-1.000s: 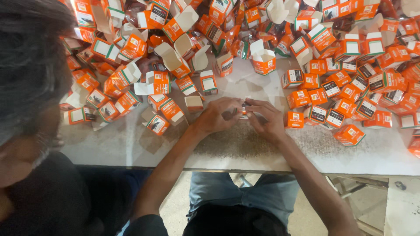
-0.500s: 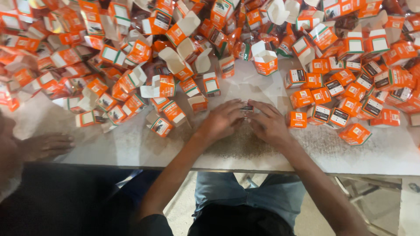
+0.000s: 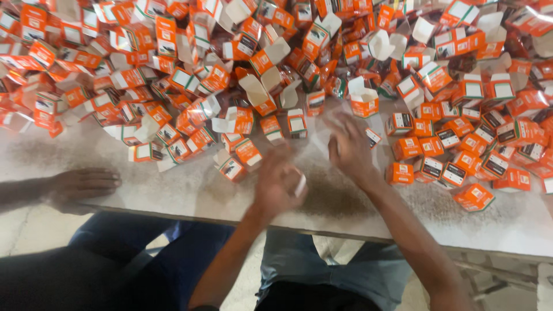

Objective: The person sits at a table covered with many small orange cardboard boxes and folds them one at a time, pressing the flaps closed and setting each finished box back onto the pile. Other people's hands occasionally reach into the frame to take or move boxes.

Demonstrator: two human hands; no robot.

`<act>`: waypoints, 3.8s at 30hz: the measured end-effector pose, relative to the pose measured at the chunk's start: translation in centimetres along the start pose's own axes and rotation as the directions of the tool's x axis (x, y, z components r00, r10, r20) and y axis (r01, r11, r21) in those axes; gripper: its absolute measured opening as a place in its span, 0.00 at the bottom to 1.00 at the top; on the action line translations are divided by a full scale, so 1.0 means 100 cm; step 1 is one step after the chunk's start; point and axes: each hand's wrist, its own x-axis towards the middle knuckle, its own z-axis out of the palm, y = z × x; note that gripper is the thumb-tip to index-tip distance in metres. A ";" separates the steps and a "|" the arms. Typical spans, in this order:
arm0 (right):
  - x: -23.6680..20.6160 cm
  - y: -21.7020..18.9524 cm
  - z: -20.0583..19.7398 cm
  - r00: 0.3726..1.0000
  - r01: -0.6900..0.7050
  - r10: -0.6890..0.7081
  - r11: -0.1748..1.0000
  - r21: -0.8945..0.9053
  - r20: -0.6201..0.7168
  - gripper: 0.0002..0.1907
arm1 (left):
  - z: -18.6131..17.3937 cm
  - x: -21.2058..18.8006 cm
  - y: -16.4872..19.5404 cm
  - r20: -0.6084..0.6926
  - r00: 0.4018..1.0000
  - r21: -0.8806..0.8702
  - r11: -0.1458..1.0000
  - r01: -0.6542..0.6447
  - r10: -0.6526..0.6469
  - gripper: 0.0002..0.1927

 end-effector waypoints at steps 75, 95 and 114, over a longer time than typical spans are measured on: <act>-0.068 -0.056 -0.083 0.954 -0.296 0.299 0.950 -0.100 0.016 0.15 | 0.111 -0.004 -0.009 0.591 0.766 -0.177 0.886 0.428 -0.252 0.67; -0.070 -0.044 -0.067 0.822 -0.243 0.349 0.930 -0.277 0.450 0.18 | 0.107 -0.002 -0.010 0.640 0.752 -0.179 0.921 0.345 -0.157 0.62; -0.082 -0.050 -0.072 0.767 -0.309 0.410 0.910 -0.275 0.494 0.35 | 0.090 -0.017 0.004 0.442 0.884 -0.365 0.869 0.333 -0.153 0.44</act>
